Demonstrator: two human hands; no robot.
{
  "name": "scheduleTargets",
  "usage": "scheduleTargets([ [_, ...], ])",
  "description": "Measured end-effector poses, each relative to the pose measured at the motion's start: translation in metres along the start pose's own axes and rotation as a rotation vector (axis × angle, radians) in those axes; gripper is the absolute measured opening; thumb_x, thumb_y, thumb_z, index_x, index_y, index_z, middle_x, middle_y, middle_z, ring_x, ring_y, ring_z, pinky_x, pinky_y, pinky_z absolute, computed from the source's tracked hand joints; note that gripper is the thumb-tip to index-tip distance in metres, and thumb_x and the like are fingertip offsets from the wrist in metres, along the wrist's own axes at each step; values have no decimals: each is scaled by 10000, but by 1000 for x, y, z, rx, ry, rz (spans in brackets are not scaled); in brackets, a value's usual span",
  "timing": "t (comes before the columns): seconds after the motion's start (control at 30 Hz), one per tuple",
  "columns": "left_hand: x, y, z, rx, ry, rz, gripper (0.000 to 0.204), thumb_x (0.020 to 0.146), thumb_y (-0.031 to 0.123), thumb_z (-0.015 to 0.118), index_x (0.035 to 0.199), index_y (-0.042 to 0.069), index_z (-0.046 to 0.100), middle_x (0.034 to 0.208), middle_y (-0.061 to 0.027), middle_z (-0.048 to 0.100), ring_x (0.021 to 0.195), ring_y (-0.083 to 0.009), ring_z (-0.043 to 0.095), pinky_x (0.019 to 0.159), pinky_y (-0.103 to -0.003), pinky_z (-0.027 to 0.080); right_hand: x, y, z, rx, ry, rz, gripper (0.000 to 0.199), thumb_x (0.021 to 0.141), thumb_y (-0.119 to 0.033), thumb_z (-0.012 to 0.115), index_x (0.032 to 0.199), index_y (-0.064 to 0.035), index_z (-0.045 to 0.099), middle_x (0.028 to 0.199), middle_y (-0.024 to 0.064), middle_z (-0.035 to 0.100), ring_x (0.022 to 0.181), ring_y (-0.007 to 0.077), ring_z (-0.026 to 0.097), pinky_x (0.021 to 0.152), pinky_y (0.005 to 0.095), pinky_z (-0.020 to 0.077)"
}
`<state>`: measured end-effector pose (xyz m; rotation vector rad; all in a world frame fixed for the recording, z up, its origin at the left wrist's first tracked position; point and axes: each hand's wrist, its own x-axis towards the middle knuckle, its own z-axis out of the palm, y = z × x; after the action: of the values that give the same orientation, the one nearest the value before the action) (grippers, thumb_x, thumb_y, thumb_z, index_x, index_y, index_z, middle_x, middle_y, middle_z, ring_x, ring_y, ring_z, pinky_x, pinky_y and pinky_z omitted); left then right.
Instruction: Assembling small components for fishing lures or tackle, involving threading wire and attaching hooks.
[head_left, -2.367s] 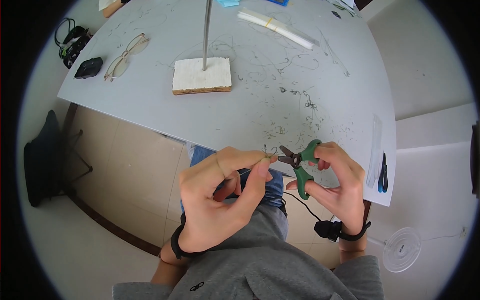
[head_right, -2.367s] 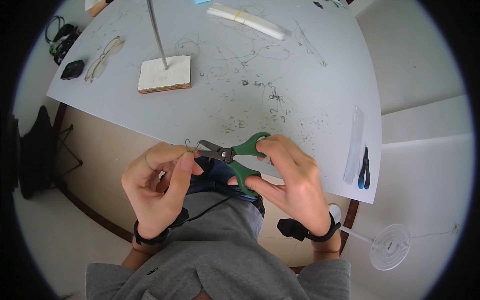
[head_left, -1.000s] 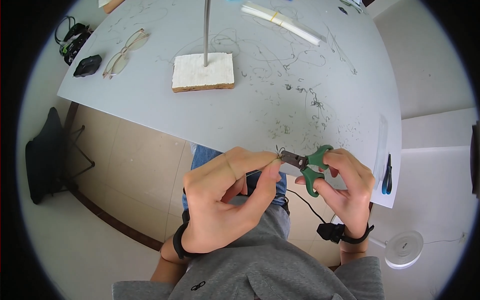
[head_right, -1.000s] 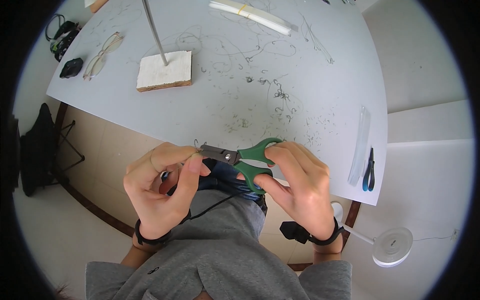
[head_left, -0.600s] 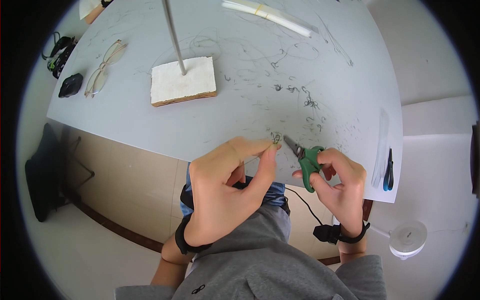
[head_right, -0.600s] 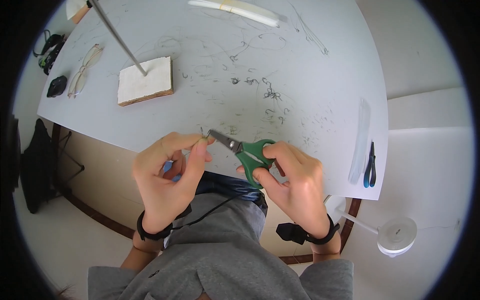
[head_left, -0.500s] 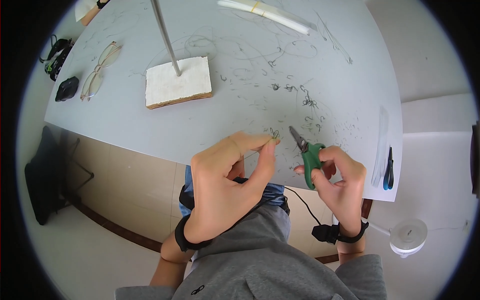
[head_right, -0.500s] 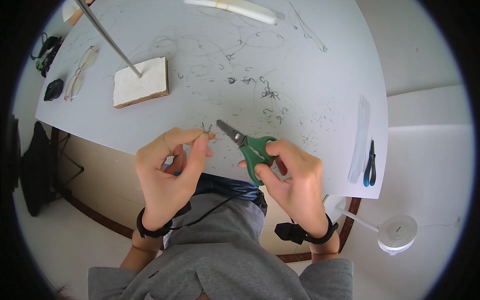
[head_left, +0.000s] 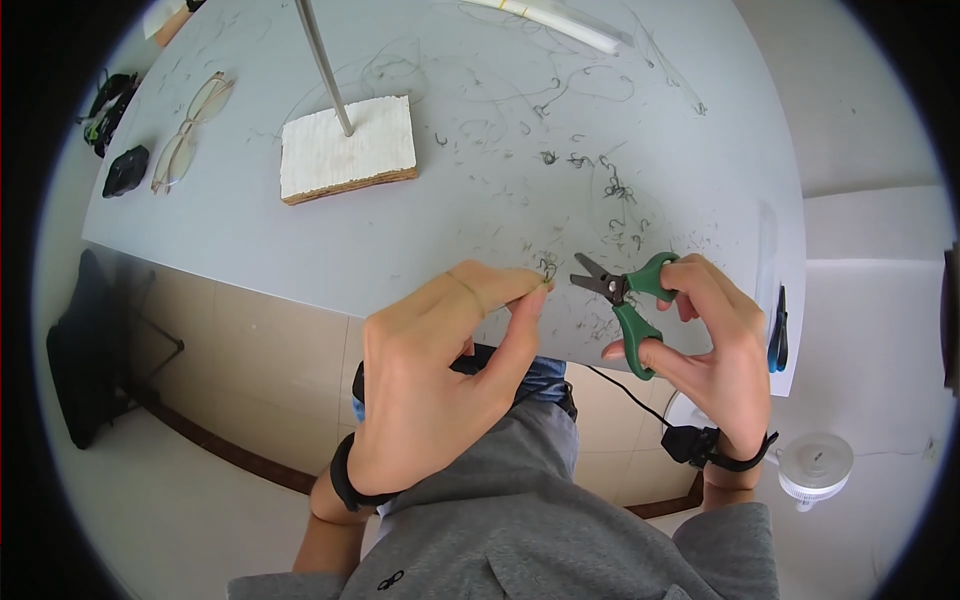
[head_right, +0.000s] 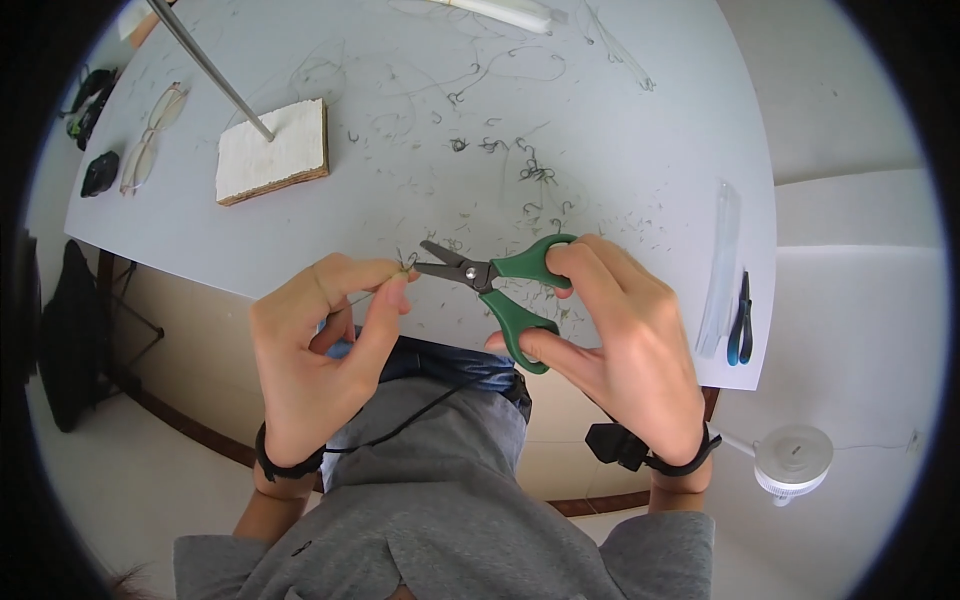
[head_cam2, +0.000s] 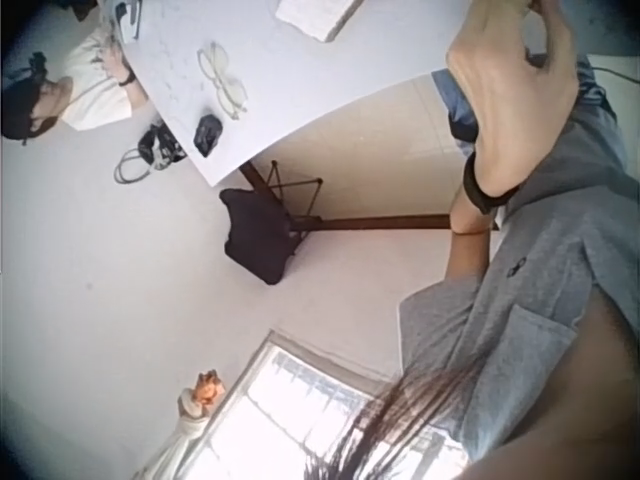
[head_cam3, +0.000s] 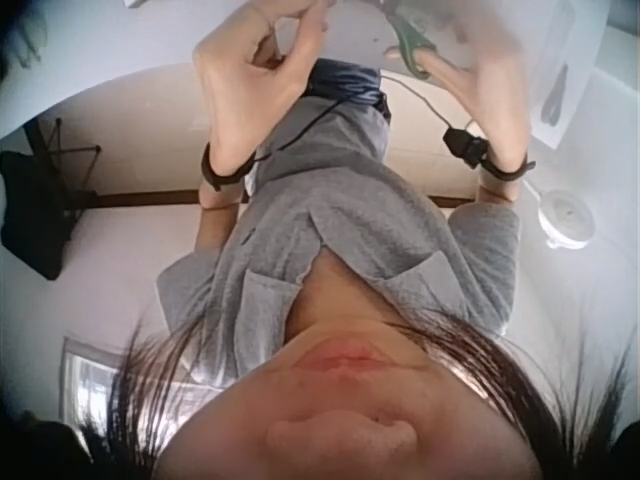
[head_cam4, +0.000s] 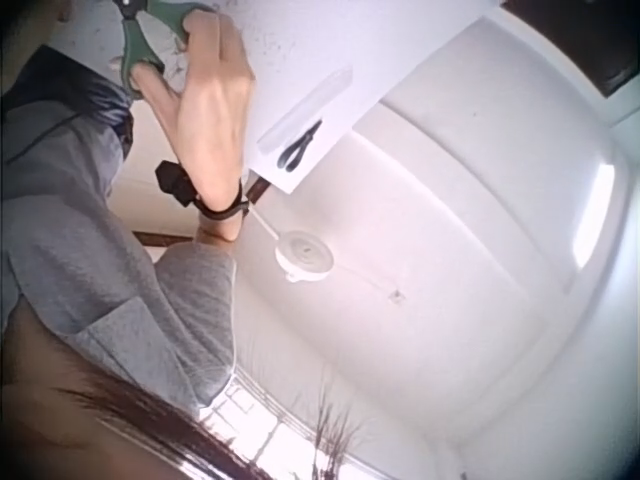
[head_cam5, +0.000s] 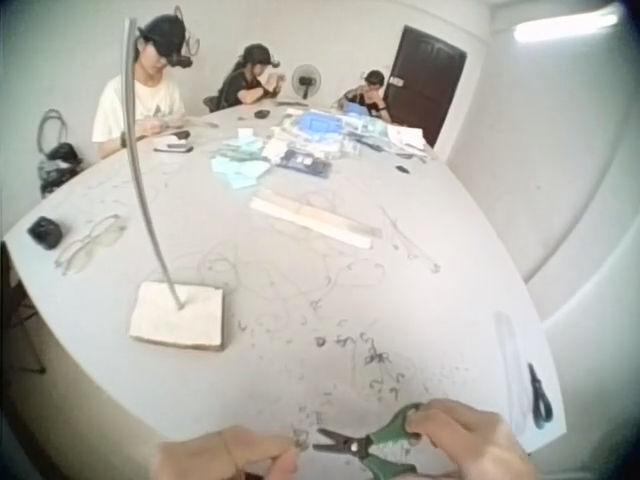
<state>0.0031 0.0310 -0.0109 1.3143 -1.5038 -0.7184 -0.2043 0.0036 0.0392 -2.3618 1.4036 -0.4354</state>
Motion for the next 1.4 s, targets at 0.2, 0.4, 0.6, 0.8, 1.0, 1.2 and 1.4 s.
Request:
scheduleTargets([
  [0.2,-5,4,-2,4,-18,24,92,754,-22,676,835,12,649,756,-69,648,523,-171,560,445,-243,424,1,-3,-4,-31,4,-70,430,564,-59,792,905,13,538,828,126,565,712,282,590,623,352,479],
  [0.4,-8,6,-3,-4,-12,35,98,750,-24,679,836,9,643,743,-74,637,513,-171,552,438,-239,406,0,-6,-5,-39,-10,-99,422,573,-58,781,910,13,537,837,122,563,716,288,588,615,361,477],
  [0.6,-9,7,-4,15,-15,57,111,748,-24,681,847,9,642,728,-71,628,501,-166,541,436,-236,396,-1,-7,-7,-62,1,-112,415,589,-81,778,913,13,537,842,126,566,709,297,582,602,369,468],
  [0.8,-10,10,-5,27,-24,66,116,747,-24,683,848,11,639,726,-68,627,493,-159,536,440,-233,398,-3,-9,-8,-106,18,-111,387,593,-77,777,890,12,545,817,121,572,695,287,581,590,359,465],
  [1.0,-10,9,0,-13,41,75,61,755,-3,677,805,28,660,653,4,599,431,-33,289,413,-199,251,-4,-8,-7,-112,43,-112,361,594,-60,767,873,10,549,801,118,579,669,273,585,573,351,466],
  [1.2,-11,9,-1,-17,32,63,64,757,-9,673,807,29,662,659,4,604,432,-30,291,410,-202,236,-4,-6,-7,-97,53,-130,337,604,-49,756,862,13,548,772,121,573,645,269,582,554,346,461],
  [1.4,-10,9,0,-17,45,77,68,755,-13,677,805,32,667,656,6,604,431,-30,290,407,-205,222,-4,-6,-7,-92,52,-128,323,609,-49,752,848,16,544,753,125,562,635,272,576,549,346,454],
])
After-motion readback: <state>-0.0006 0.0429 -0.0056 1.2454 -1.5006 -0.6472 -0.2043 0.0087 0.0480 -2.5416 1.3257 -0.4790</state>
